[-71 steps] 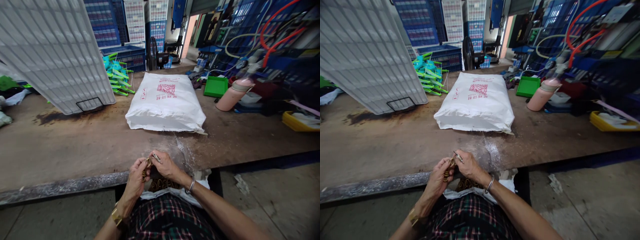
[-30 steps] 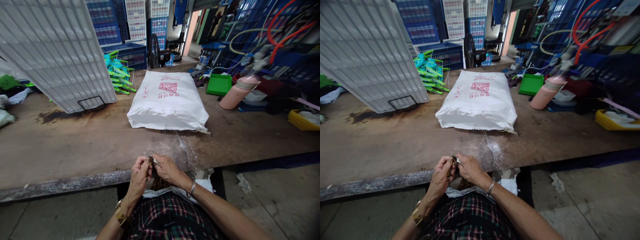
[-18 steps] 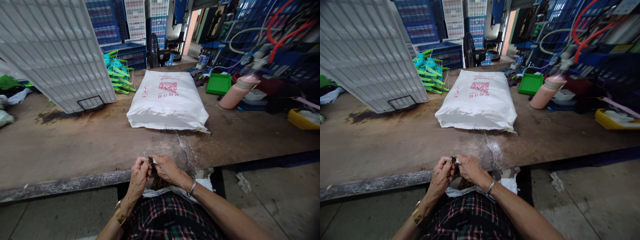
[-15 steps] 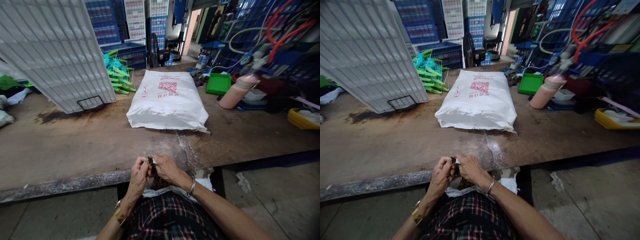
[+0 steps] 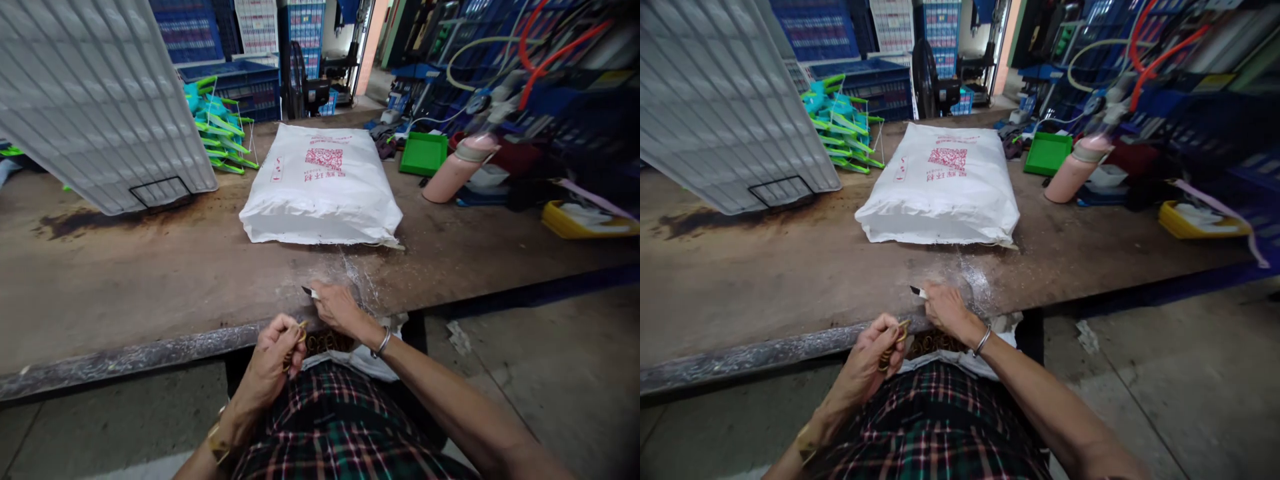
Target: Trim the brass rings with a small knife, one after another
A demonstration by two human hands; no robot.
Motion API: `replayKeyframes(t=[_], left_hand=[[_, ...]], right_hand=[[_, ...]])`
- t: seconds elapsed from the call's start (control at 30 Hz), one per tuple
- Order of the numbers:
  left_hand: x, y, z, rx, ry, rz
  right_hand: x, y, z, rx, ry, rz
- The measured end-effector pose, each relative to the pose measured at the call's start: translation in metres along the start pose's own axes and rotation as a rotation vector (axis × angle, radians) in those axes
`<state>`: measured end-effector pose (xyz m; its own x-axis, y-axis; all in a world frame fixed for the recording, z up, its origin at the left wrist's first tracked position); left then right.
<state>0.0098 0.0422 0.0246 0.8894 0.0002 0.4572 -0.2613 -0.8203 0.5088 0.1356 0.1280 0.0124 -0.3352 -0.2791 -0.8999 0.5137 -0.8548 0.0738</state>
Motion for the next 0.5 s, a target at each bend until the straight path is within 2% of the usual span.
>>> replayKeyframes(t=[0.07,0.13,0.2,0.3,0.4,0.5], left_hand=[[0.0,0.005,0.014,-0.224,0.077,0.026],[-0.005,0.006,0.029,-0.427,0.167,-0.025],[-0.011,0.002,0.041,-0.533,0.263,-0.08],[-0.014,-0.009,0.052,-0.55,0.33,-0.113],[-0.01,-0.022,0.067,-0.551,0.338,-0.139],[-0.006,-0.036,0.084,-0.522,0.359,-0.153]], right_hand=[[-0.005,0.012,-0.002,-0.042,-0.086,-0.051],[-0.006,0.032,0.0,-0.109,-0.194,-0.073],[-0.001,0.058,0.001,-0.173,-0.284,-0.04],[0.017,0.095,-0.003,-0.171,-0.373,0.038],[0.039,0.116,-0.02,0.02,-0.453,-0.013],[0.059,0.123,-0.034,0.167,-0.521,-0.023]])
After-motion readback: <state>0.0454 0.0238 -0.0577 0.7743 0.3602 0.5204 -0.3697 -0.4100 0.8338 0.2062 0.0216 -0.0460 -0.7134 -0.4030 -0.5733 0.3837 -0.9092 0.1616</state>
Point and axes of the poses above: each hand's wrist, its own y-axis away from the middle knuckle, its own x-axis out of the palm, z = x × y, the point moved 4 cm from there along -y, towards the middle knuckle, and after that the axes turned 7 degrees about -x, right-handed, at the moved point
